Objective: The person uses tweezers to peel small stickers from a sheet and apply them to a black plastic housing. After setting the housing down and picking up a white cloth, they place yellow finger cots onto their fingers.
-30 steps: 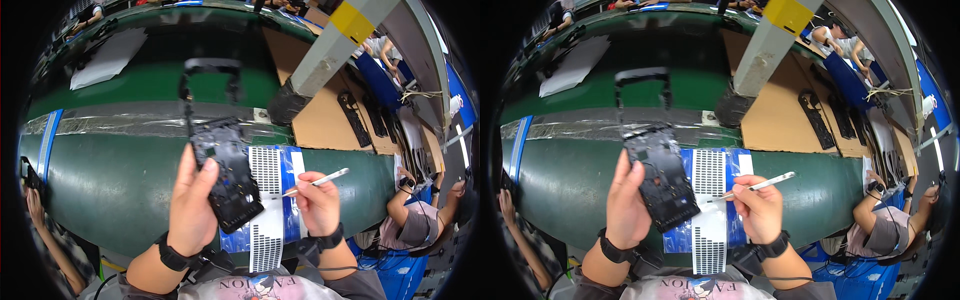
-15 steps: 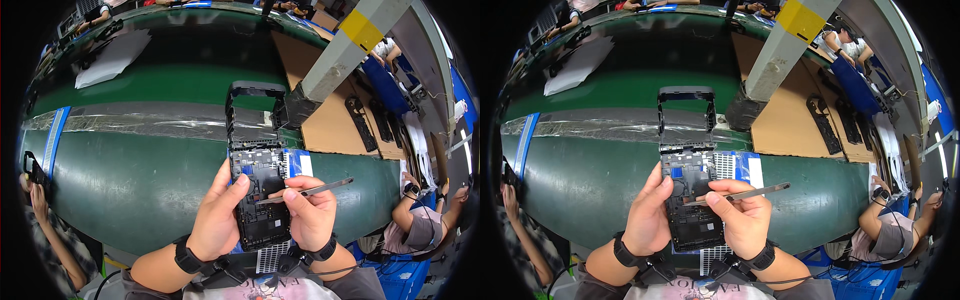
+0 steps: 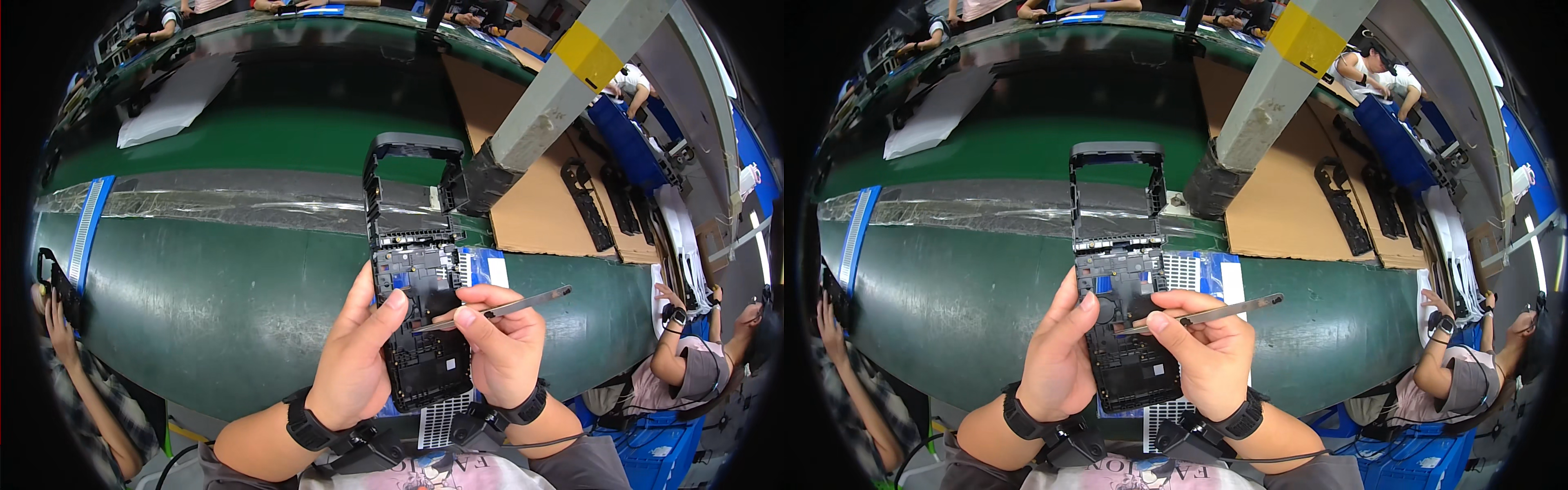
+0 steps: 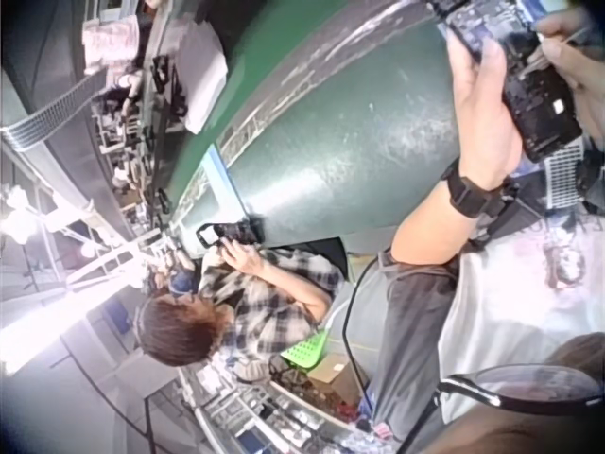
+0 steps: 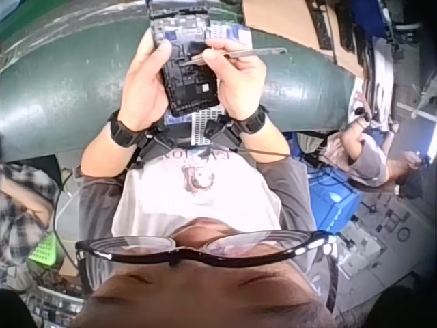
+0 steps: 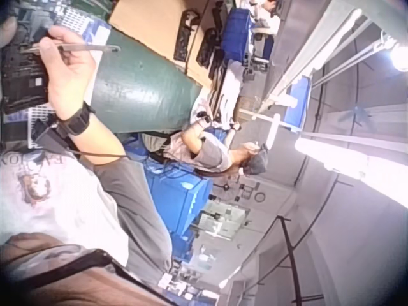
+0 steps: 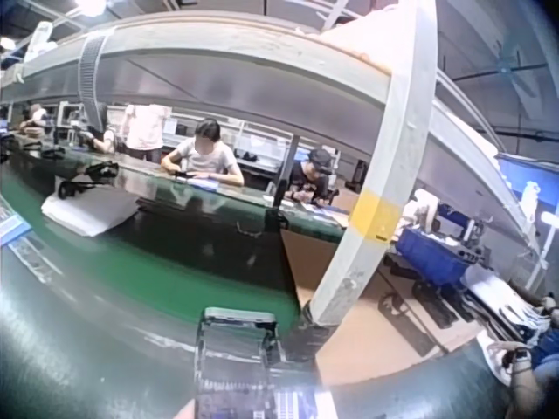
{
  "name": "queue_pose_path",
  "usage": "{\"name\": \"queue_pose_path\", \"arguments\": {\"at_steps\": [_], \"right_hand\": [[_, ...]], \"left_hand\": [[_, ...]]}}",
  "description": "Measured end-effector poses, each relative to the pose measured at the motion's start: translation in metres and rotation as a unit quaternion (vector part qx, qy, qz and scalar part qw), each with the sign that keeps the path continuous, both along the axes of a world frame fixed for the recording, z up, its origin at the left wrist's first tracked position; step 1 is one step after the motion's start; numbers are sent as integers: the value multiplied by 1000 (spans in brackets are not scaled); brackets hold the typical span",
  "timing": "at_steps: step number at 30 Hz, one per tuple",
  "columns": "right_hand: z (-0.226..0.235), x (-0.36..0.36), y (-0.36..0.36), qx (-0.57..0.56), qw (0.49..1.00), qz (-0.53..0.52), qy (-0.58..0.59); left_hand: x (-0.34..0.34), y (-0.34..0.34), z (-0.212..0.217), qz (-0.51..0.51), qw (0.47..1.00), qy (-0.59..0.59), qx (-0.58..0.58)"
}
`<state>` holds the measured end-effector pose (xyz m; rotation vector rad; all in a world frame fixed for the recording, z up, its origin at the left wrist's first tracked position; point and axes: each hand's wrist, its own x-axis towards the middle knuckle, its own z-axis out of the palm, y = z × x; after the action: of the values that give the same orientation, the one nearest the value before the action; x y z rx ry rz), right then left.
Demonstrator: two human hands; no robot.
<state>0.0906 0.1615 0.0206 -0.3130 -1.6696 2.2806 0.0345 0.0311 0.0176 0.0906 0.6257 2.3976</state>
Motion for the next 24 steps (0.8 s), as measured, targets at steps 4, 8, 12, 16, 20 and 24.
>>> {"name": "queue_pose_path", "arguments": {"at_steps": [4,8,12,16,20,24], "right_hand": [[0,-1,1,-8,1000,-7,12],[9,4,21,-99,995,2,28],[4,26,50,-137,987,-66,61],[-17,45,73,-114,989,-99,9],[-23,47,67,-102,989,-104,20],[-27,66,93,-72,982,-171,27]], "left_hand": [[3,3,-6,21,997,59,-40],[9,7,1,82,987,115,-79],[-18,-23,4,68,978,108,-168],[-136,-30,4,4,978,146,-151],[-183,-75,13,329,818,134,-452],[-93,-83,53,395,783,394,-274]]}}
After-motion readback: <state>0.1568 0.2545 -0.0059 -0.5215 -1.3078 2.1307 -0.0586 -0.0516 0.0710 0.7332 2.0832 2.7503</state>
